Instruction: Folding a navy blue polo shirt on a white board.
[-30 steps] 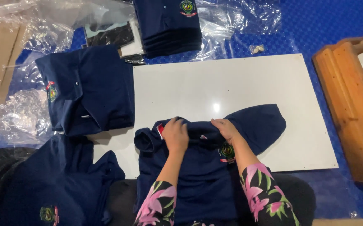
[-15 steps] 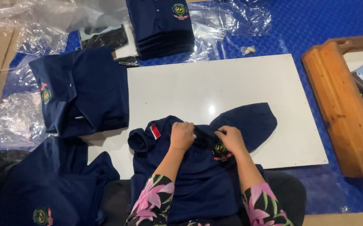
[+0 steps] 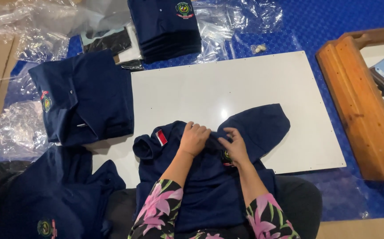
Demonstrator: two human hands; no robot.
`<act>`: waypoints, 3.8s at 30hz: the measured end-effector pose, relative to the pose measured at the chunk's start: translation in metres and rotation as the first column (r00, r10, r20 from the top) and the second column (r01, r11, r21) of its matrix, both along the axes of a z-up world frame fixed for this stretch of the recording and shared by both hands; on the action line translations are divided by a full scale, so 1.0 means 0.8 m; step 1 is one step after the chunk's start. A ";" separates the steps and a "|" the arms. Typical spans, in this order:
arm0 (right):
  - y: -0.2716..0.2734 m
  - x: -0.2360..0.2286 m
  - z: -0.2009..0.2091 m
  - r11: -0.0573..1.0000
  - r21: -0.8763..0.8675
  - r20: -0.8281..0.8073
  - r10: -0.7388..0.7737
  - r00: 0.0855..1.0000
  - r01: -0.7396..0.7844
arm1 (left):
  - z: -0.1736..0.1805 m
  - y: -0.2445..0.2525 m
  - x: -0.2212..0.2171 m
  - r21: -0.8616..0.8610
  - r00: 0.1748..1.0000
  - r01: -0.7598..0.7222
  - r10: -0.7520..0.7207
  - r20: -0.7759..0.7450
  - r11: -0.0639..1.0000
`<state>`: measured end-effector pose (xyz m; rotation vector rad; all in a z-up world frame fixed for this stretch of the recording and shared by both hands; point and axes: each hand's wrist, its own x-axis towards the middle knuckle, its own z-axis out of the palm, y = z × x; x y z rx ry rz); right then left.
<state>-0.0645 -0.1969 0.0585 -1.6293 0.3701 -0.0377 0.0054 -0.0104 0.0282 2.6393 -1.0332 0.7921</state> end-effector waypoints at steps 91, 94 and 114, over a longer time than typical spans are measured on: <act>0.045 0.239 -0.007 0.385 -0.746 -0.270 0.572 0.774 -0.544 | -0.026 0.036 -0.027 -0.375 0.974 -0.186 0.221 0.053 0.908; 0.038 0.251 -0.031 0.365 -0.818 -0.245 0.479 0.843 -0.445 | -0.028 0.032 -0.030 -0.380 0.983 -0.119 0.162 0.082 0.917; -0.029 0.278 -0.077 0.567 -0.771 -0.066 0.381 0.922 -0.290 | 0.013 0.022 -0.130 0.115 0.695 0.088 0.022 -0.719 0.989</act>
